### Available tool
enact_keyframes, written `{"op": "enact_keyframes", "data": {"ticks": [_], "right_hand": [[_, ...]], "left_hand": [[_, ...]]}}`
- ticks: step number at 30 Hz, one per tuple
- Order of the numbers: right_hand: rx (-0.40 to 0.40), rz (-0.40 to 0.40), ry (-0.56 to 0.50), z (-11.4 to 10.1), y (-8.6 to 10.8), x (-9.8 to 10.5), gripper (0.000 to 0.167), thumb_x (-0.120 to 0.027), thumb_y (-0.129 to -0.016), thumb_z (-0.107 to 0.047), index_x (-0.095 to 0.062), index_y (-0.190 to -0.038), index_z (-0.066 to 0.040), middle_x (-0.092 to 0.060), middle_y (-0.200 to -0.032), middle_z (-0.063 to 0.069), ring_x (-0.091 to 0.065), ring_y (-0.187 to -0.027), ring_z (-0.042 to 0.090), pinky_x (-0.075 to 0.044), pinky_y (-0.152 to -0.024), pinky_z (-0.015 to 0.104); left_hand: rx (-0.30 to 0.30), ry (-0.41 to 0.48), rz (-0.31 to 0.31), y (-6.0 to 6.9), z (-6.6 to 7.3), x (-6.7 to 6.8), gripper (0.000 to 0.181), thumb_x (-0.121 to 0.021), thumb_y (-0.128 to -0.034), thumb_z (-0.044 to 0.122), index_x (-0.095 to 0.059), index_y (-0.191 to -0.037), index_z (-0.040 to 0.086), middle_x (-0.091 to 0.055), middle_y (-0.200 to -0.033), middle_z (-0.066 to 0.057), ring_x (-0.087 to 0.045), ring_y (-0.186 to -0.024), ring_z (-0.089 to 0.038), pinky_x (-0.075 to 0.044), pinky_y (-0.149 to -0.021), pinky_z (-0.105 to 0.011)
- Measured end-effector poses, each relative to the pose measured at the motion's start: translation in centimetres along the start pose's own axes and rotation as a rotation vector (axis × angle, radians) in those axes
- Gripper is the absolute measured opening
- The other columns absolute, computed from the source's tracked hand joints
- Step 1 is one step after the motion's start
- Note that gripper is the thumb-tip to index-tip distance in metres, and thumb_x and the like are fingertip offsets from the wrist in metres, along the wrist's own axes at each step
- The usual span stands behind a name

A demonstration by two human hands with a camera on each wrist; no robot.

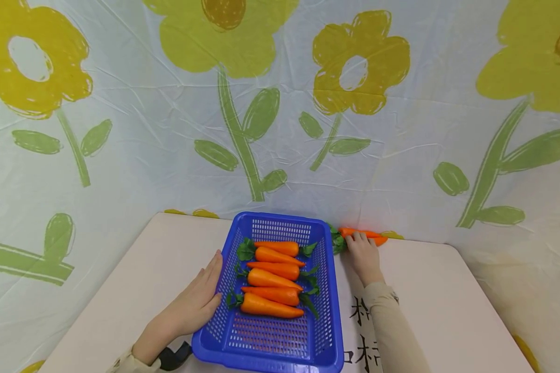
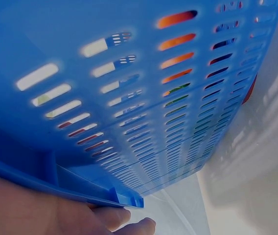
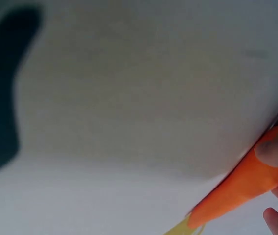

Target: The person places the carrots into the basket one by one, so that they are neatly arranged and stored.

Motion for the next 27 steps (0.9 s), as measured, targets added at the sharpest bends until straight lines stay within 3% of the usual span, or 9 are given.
{"op": "enact_keyframes", "data": {"ticks": [6, 14, 21, 27], "right_hand": [[0.020, 0.023, 0.023, -0.1, 0.1, 0.3, 0.020, -0.071, -0.077, 0.012, -0.064, -0.093, 0.003, -0.058, -0.093, 0.021, -0.055, -0.089, 0.040, -0.049, -0.072, 0.053], [0.042, 0.118, -0.023, 0.1, 0.4, 1.7, 0.027, -0.079, -0.068, 0.009, -0.064, -0.091, 0.005, -0.058, -0.090, 0.021, -0.056, -0.089, 0.042, -0.048, -0.070, 0.055], [0.007, 0.198, -0.087, 0.5, 0.5, 4.0, 0.028, -0.069, -0.066, 0.014, -0.065, -0.093, 0.006, -0.059, -0.090, 0.020, -0.058, -0.086, 0.042, -0.050, -0.068, 0.058], [-0.026, 0.215, -0.142, 0.4, 0.1, 6.3, 0.036, -0.069, -0.064, 0.014, -0.066, -0.099, 0.006, -0.061, -0.092, 0.021, -0.058, -0.084, 0.042, -0.049, -0.064, 0.057]], "left_hand": [[0.003, 0.003, -0.005, 0.0, 0.1, -0.1, 0.076, -0.046, -0.0969, 0.015, -0.002, -0.155, -0.007, 0.002, -0.164, -0.018, -0.005, -0.151, -0.031, -0.017, -0.117, -0.056], [0.007, 0.009, -0.017, 0.0, 0.1, -0.1, 0.076, -0.046, -0.0973, 0.015, -0.001, -0.155, -0.007, 0.005, -0.164, -0.016, -0.004, -0.151, -0.031, -0.015, -0.118, -0.055], [0.003, -0.008, -0.012, 0.0, 0.1, -0.1, 0.076, -0.047, -0.0970, 0.015, -0.002, -0.155, -0.008, 0.002, -0.164, -0.019, -0.005, -0.151, -0.031, -0.016, -0.117, -0.056], [0.001, 0.000, -0.004, 0.0, 0.1, 0.0, 0.076, -0.047, -0.0967, 0.014, -0.003, -0.154, -0.009, 0.000, -0.164, -0.022, -0.006, -0.151, -0.033, -0.016, -0.117, -0.056]]}}
Point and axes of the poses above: each hand's wrist, its own y-axis away from the middle knuckle, its own x-axis out of the back of the hand, z = x × y, the point moved 9 cm from there along -y, towards the middle knuckle
